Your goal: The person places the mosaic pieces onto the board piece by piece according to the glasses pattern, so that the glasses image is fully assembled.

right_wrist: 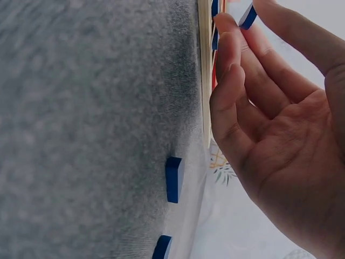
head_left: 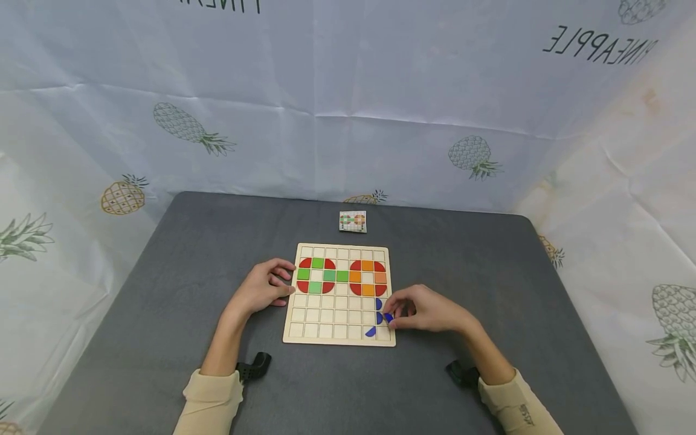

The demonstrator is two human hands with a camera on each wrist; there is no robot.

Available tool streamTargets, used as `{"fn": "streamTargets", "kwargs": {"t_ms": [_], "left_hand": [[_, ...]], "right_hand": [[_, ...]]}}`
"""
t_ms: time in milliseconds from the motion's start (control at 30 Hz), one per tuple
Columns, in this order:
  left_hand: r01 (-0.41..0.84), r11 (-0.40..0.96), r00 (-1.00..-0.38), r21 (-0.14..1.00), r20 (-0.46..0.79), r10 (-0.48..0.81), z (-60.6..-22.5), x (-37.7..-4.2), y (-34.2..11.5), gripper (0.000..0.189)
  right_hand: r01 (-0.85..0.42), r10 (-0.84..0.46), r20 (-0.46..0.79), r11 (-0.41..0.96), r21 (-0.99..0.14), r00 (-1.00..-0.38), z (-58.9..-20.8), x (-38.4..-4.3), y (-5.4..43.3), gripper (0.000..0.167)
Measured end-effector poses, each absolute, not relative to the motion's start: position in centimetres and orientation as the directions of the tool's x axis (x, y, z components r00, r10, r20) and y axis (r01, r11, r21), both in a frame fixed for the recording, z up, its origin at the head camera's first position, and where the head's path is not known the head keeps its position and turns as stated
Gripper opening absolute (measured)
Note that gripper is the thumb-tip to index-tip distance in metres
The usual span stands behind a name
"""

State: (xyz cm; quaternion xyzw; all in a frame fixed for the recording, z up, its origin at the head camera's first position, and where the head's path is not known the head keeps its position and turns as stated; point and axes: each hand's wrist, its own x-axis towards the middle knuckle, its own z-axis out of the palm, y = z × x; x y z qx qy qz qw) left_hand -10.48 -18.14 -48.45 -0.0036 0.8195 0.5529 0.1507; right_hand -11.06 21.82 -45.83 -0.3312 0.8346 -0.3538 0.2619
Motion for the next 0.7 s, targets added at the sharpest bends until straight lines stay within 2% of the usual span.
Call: {"fn": "streamTargets", "kwargs": {"t_ms": [267,700], "left_hand": [[-0.181,0.392,-0.954,0.902,-0.257,0.152,-48.3,-10.4,-18.2,0.047],[-0.181,0.395,-0.955,0.901,-0.257,0.149,-48.0,-10.4,-18.0,0.048]], "right_hand": [[-0.37,-0.746,-0.186,0.51,-0.777,-0.639,-45.1,-12.0,20.4,0.027],[-0.375,-0.811,-0.139,0.406,-0.834,-0.568,-44.6,-14.6,16.0,0.025]]}}
